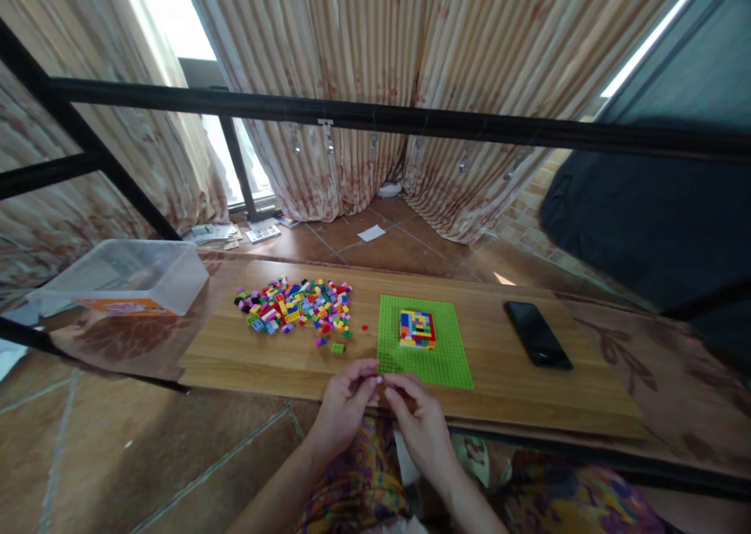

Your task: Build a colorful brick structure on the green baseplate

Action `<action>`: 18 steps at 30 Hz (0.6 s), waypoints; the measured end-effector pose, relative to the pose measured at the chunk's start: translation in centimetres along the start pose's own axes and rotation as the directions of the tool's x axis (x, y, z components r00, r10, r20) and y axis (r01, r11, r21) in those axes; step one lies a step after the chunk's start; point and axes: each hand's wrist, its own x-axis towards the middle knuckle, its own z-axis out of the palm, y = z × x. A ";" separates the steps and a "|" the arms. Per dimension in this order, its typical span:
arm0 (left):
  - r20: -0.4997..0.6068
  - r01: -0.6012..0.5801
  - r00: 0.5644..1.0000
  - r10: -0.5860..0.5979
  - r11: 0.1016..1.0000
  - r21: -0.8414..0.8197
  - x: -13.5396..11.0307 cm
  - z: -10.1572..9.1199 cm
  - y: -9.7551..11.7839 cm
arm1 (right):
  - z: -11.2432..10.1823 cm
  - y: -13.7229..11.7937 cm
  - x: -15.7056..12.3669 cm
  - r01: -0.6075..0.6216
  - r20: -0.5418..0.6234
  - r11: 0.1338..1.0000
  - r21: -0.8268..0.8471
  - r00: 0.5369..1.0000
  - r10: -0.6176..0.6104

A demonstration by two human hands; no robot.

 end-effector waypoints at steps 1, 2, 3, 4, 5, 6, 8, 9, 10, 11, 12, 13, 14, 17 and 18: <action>0.008 0.010 1.000 -0.010 1.000 -0.028 0.0 0.1 0.2 | -0.1 -0.3 0.1 0.008 0.011 1.000 0.011 1.000 -0.009; 0.016 0.019 1.000 -0.018 0.999 -0.049 0.0 0.2 0.4 | -0.2 -0.5 0.3 0.015 0.016 1.000 0.020 1.000 -0.016; 0.027 0.025 0.999 -0.023 0.998 -0.064 0.1 0.2 0.5 | -0.2 -0.7 0.4 0.020 0.015 0.999 0.026 1.000 -0.021; 0.039 0.030 0.999 -0.027 0.997 -0.074 0.1 0.2 0.5 | -0.3 -0.8 0.5 0.022 0.012 0.999 0.030 1.000 -0.022; 0.054 0.035 0.998 -0.030 0.996 -0.082 0.1 0.2 0.6 | -0.3 -0.9 0.5 0.022 0.011 0.999 0.034 1.000 -0.022; 0.070 0.041 0.997 -0.035 0.995 -0.090 0.0 0.2 0.6 | -0.3 -1.0 0.6 0.021 0.012 0.999 0.039 1.000 -0.022; 0.094 0.057 0.994 -0.046 0.992 -0.112 0.0 0.3 0.6 | -0.4 -1.0 0.6 0.015 0.018 0.999 0.047 1.000 -0.015; 0.104 0.067 0.993 -0.054 0.990 -0.127 0.0 0.4 0.7 | -0.4 -0.9 0.5 0.008 0.015 0.999 0.049 1.000 -0.009; 0.113 0.078 0.992 -0.062 0.987 -0.141 -0.1 0.4 0.7 | -0.4 -0.9 0.5 0.000 0.009 0.999 0.048 1.000 -0.001; 0.121 0.086 0.990 -0.067 0.984 -0.156 -0.1 0.5 0.7 | -0.5 -0.9 0.4 -0.007 0.000 0.999 0.042 1.000 0.007; 0.128 0.093 0.989 -0.071 0.981 -0.170 -0.1 0.7 0.7 | -0.6 -0.9 0.4 -0.013 -0.008 0.999 0.033 1.000 0.013; 0.134 0.099 0.988 -0.075 0.978 -0.183 0.0 0.8 0.7 | -0.7 -0.8 0.3 -0.018 -0.013 1.000 0.020 1.000 0.018; 0.140 0.105 0.987 -0.079 0.975 -0.195 0.0 0.9 0.7 | -0.7 -0.8 0.2 -0.020 -0.013 1.000 0.005 1.000 0.021; 0.147 0.130 0.984 -0.099 0.967 -0.219 0.2 1.3 0.6 | -1.0 -0.6 0.1 -0.022 -0.005 0.999 -0.030 1.000 0.022; 0.148 0.139 0.983 -0.108 0.966 -0.219 0.2 1.4 0.5 | -1.1 -0.4 0.1 -0.021 -0.007 0.999 -0.039 1.000 0.021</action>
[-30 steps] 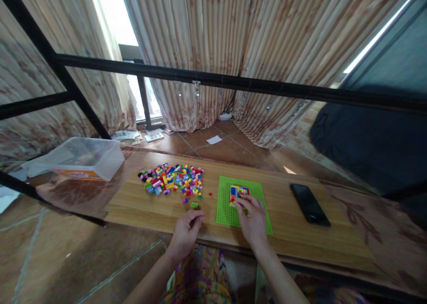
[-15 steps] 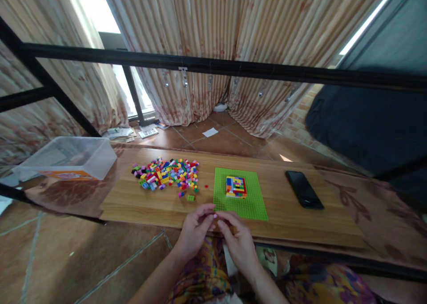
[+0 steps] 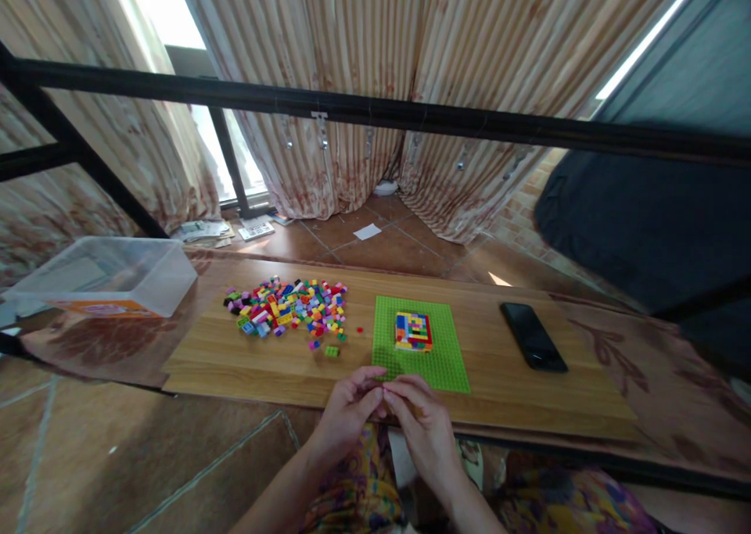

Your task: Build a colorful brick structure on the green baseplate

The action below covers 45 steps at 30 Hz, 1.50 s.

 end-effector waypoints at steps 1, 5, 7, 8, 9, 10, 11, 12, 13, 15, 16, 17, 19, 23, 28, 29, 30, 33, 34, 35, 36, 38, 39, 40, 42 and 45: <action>-0.005 0.006 1.000 -0.006 1.000 0.008 0.1 0.0 -0.1 | -0.1 0.2 0.1 0.003 -0.012 1.000 -0.011 1.000 -0.003; -0.067 -0.031 0.997 0.043 0.984 0.175 0.3 -1.0 -0.9 | -1.0 1.6 2.0 0.045 -0.143 0.988 -0.145 0.988 -0.066; -0.082 -0.075 0.991 0.105 0.949 0.308 0.4 -1.7 -1.3 | -1.8 2.3 3.7 0.082 -0.200 0.958 -0.275 0.970 -0.140; -0.071 -0.094 0.989 0.129 0.926 0.366 0.4 -2.1 -1.4 | -2.1 2.7 4.5 0.095 -0.209 0.937 -0.337 0.962 -0.173; -0.053 -0.110 0.988 0.145 0.903 0.416 0.4 -2.5 -1.5 | -2.5 3.0 5.4 0.106 -0.209 0.916 -0.386 0.958 -0.198; -0.032 -0.124 0.987 0.155 0.881 0.456 0.4 -2.7 -1.6 | -2.7 3.4 6.1 0.115 -0.201 0.898 -0.425 0.955 -0.218; -0.011 -0.133 0.987 0.159 0.862 0.489 0.4 -2.9 -1.6 | -2.9 3.7 6.8 0.123 -0.193 0.882 -0.456 0.953 -0.233; 0.005 -0.142 0.987 0.162 0.846 0.515 0.4 -3.1 -1.7 | -3.0 4.0 7.3 0.132 -0.185 0.868 -0.479 0.951 -0.247; 0.015 -0.148 0.986 0.166 0.833 0.533 0.4 -3.1 -1.6 | -3.0 4.2 7.7 0.141 -0.179 0.857 -0.496 0.949 -0.260; 0.029 -0.156 0.985 0.169 0.817 0.556 0.4 -3.2 -1.6 | -2.9 4.8 8.1 0.160 -0.169 0.842 -0.515 0.944 -0.283; 0.034 -0.158 0.985 0.168 0.812 0.562 0.4 -3.2 -1.6 | -2.9 5.0 8.2 0.167 -0.167 0.838 -0.519 0.942 -0.291; 0.037 -0.159 0.985 0.168 0.809 0.566 0.4 -3.1 -1.5 | -2.8 5.2 8.2 0.172 -0.167 0.838 -0.518 0.940 -0.296; 0.038 -0.159 0.985 0.167 0.804 0.573 0.3 -3.1 -1.4 | -2.7 5.6 8.2 0.173 -0.173 0.844 -0.508 0.939 -0.297; 0.032 -0.148 0.987 0.160 0.792 0.592 0.3 -3.1 -1.2 | -2.6 5.9 8.4 0.156 -0.198 0.871 -0.467 0.941 -0.274; 0.030 -0.139 0.988 0.151 0.794 0.592 0.2 -3.0 -1.0 | -2.6 5.8 8.8 0.139 -0.224 0.882 -0.450 0.939 -0.262; 0.029 -0.137 0.988 0.149 0.795 0.591 0.2 -3.0 -1.1 | -2.6 5.8 8.8 0.145 -0.224 0.881 -0.451 0.937 -0.268; 0.029 -0.137 0.989 0.148 0.796 0.590 0.2 -3.0 -1.1 | -2.6 5.8 8.7 0.154 -0.224 0.879 -0.451 0.934 -0.279; 0.036 -0.141 0.988 0.149 0.798 0.586 0.2 -3.1 -1.1 | -2.7 5.8 8.5 0.187 -0.208 0.868 -0.461 0.927 -0.311; 0.035 -0.140 0.988 0.147 0.799 0.585 0.2 -3.1 -1.2 | -2.7 5.8 8.5 0.195 -0.201 0.863 -0.466 0.927 -0.318; 0.033 -0.136 0.989 0.143 0.800 0.584 0.3 -3.1 -1.2 | -2.7 5.8 8.5 0.199 -0.195 0.859 -0.472 0.927 -0.322; 0.029 -0.128 0.990 0.137 0.802 0.583 0.3 -3.1 -1.2 | -2.8 5.9 8.5 0.200 -0.188 0.855 -0.478 0.928 -0.323; 0.019 -0.113 0.992 0.125 0.808 0.578 0.3 -3.1 -1.3 | -2.8 5.8 8.6 0.194 -0.177 0.850 -0.489 0.933 -0.314; 0.015 -0.108 0.992 0.121 0.811 0.575 0.3 -3.1 -1.3 | -2.8 5.8 8.7 0.185 -0.171 0.849 -0.495 0.937 -0.304; 0.013 -0.105 0.993 0.120 0.814 0.572 0.3 -3.1 -1.3 | -2.8 5.8 8.9 0.172 -0.167 0.849 -0.500 0.942 -0.290; 0.014 -0.109 0.992 0.123 0.816 0.568 0.3 -3.0 -1.2 | -2.8 5.6 9.1 0.146 -0.164 0.847 -0.510 0.951 -0.263; 0.024 -0.127 0.990 0.139 0.810 0.572 0.2 -2.9 -1.1 | -2.8 5.4 9.4 0.130 -0.157 0.843 -0.522 0.957 -0.244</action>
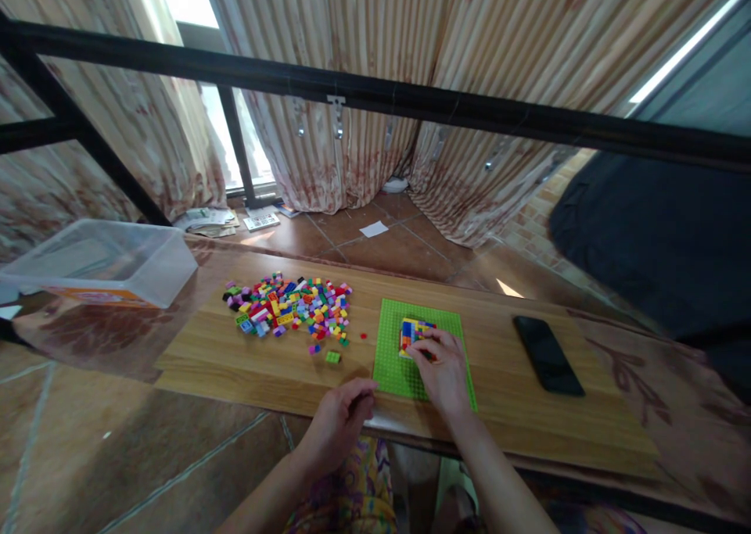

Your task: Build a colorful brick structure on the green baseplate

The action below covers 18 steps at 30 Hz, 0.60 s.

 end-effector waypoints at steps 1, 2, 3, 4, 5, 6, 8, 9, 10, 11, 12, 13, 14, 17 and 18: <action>-0.001 -0.007 1.000 0.007 1.000 0.003 0.0 0.0 0.1 | 0.0 0.0 0.1 0.001 0.002 1.000 -0.005 1.000 -0.001; -0.003 -0.014 1.000 0.014 1.000 0.006 0.0 0.0 0.1 | 0.0 -0.1 0.1 0.004 0.001 1.000 -0.009 1.000 -0.004; -0.005 -0.020 1.000 0.020 1.000 0.011 -0.1 0.0 0.2 | 0.0 -0.1 0.1 0.008 0.000 1.000 -0.013 1.000 -0.008; -0.006 -0.026 1.000 0.026 1.000 0.015 -0.1 0.0 0.2 | -0.1 -0.1 0.0 0.012 -0.003 1.000 -0.016 1.000 -0.012; -0.009 -0.031 0.999 0.032 0.999 0.019 -0.1 0.0 0.2 | -0.1 -0.2 -0.1 0.018 -0.007 1.000 -0.015 1.000 -0.018; -0.013 -0.036 0.999 0.036 0.999 0.022 -0.1 0.0 0.2 | -0.1 -0.2 -0.2 0.024 -0.011 1.000 -0.011 1.000 -0.024; -0.020 -0.041 0.999 0.042 0.999 0.021 0.0 0.0 0.1 | -0.3 -0.2 -0.5 0.034 -0.028 0.999 0.008 0.999 -0.034; -0.021 -0.043 0.999 0.044 0.999 0.020 0.0 0.1 0.0 | -0.4 -0.2 -0.7 0.036 -0.040 0.999 0.019 0.999 -0.035; -0.022 -0.046 0.999 0.046 0.999 0.021 0.1 0.1 0.0 | -0.5 -0.3 -0.8 0.036 -0.052 0.999 0.030 0.998 -0.035; -0.023 -0.048 0.999 0.049 0.999 0.025 0.1 0.2 0.0 | -0.7 -0.3 -0.9 0.034 -0.065 0.999 0.039 0.997 -0.032; -0.024 -0.052 0.998 0.053 0.998 0.030 0.1 0.2 0.0 | -0.9 -0.3 -0.9 0.031 -0.080 0.998 0.047 0.996 -0.027; -0.028 -0.058 0.998 0.059 0.998 0.035 0.0 0.3 0.0 | -1.2 -0.4 -1.0 0.027 -0.095 0.998 0.054 0.995 -0.021; -0.034 -0.064 0.997 0.065 0.997 0.038 -0.1 0.3 0.1 | -1.4 -0.5 -1.0 0.021 -0.106 0.998 0.063 0.994 -0.014; -0.060 -0.076 0.995 0.080 0.996 0.054 -0.9 0.0 0.3 | -2.1 -1.2 -1.1 0.008 -0.120 0.995 0.095 0.993 0.004; -0.078 -0.081 0.993 0.086 0.995 0.066 -1.2 -0.4 0.4 | -2.3 -1.5 -1.1 0.007 -0.117 0.994 0.105 0.993 0.005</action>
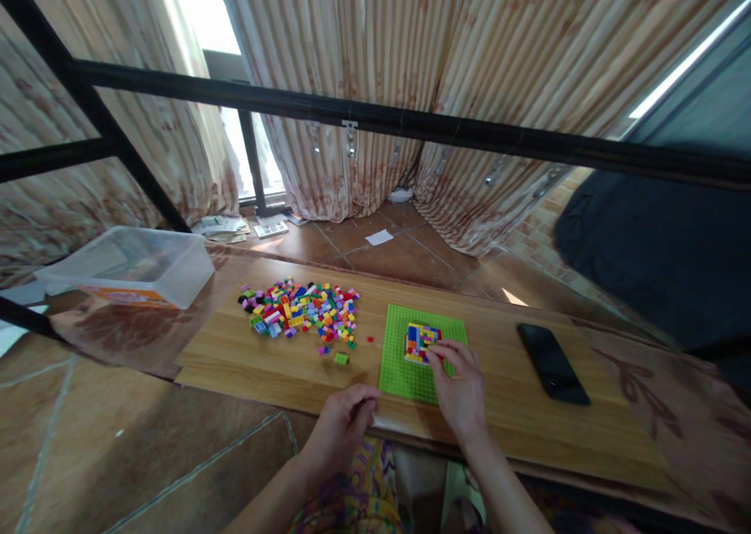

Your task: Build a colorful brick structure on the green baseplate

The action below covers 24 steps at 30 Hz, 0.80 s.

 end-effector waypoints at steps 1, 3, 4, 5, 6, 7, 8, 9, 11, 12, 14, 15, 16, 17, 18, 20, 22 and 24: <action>-0.028 -0.006 1.000 0.007 1.000 0.019 -0.3 -0.5 0.0 | 0.0 -0.4 -0.1 0.001 0.007 1.000 0.009 1.000 -0.001; -0.136 -0.017 0.990 0.026 0.997 0.072 -0.7 -2.0 -0.4 | 0.1 -1.5 -0.5 0.013 0.030 1.000 0.029 0.999 -0.014; -0.211 -0.012 0.977 0.034 0.994 0.107 -0.8 -3.0 -0.7 | 0.4 -2.1 -0.8 0.021 0.053 0.999 0.041 0.998 -0.023; -0.297 0.005 0.954 0.037 0.990 0.138 -0.8 -4.1 -1.1 | 0.8 -2.7 -1.0 0.032 0.085 0.998 0.055 0.996 -0.037; -0.379 0.028 0.925 0.038 0.985 0.169 -0.6 -5.2 -1.5 | 1.3 -3.3 -1.2 0.047 0.124 0.996 0.070 0.991 -0.055; -0.431 0.057 0.902 0.037 0.977 0.204 -0.4 -6.3 -2.0 | 1.9 -3.8 -1.4 0.064 0.167 0.995 0.083 0.983 -0.077; -0.483 0.091 0.875 0.036 0.967 0.237 -0.2 -7.5 -2.6 | 2.5 -4.3 -1.5 0.084 0.209 0.992 0.092 0.973 -0.102; -0.525 0.120 0.850 0.040 0.956 0.268 0.1 -8.5 -3.0 | 3.3 -4.7 -1.5 0.103 0.245 0.990 0.097 0.962 -0.124; -0.538 0.152 0.841 0.055 0.931 0.332 0.8 -10.0 -3.9 | 4.9 -5.3 -1.2 0.135 0.299 0.987 0.086 0.942 -0.154; -0.531 0.154 0.844 0.073 0.915 0.372 1.2 -10.6 -4.2 | 5.7 -5.4 -0.8 0.144 0.319 0.987 0.072 0.934 -0.159; -0.498 0.134 0.858 0.122 0.885 0.447 1.9 -11.2 -4.8 | 7.2 -5.4 0.2 0.150 0.355 0.988 0.039 0.922 -0.154; -0.479 0.118 0.865 0.148 0.868 0.482 2.2 -11.2 -5.1 | 7.9 -5.4 0.8 0.146 0.369 0.989 0.020 0.918 -0.143; -0.460 0.102 0.871 0.171 0.853 0.512 2.5 -11.2 -5.3 | 8.7 -5.3 1.4 0.141 0.382 0.990 -0.001 0.915 -0.130; -0.443 0.091 0.877 0.188 0.839 0.537 2.7 -11.2 -5.5 | 9.3 -5.2 2.0 0.134 0.391 0.991 -0.022 0.913 -0.115; -0.430 0.085 0.881 0.199 0.827 0.556 2.8 -11.1 -5.7 | 10.0 -5.1 2.6 0.126 0.395 0.991 -0.043 0.913 -0.099; -0.420 0.086 0.884 0.204 0.813 0.576 2.8 -11.0 -6.0 | 11.4 -4.9 3.7 0.115 0.399 0.991 -0.068 0.914 -0.079; -0.418 0.091 0.887 0.198 0.811 0.577 2.7 -10.9 -6.2 | 12.6 -4.9 4.6 0.110 0.402 0.991 -0.076 0.913 -0.070; -0.420 0.099 0.888 0.189 0.812 0.575 2.6 -10.9 -6.3 | 13.7 -5.0 5.2 0.107 0.412 0.991 -0.079 0.909 -0.066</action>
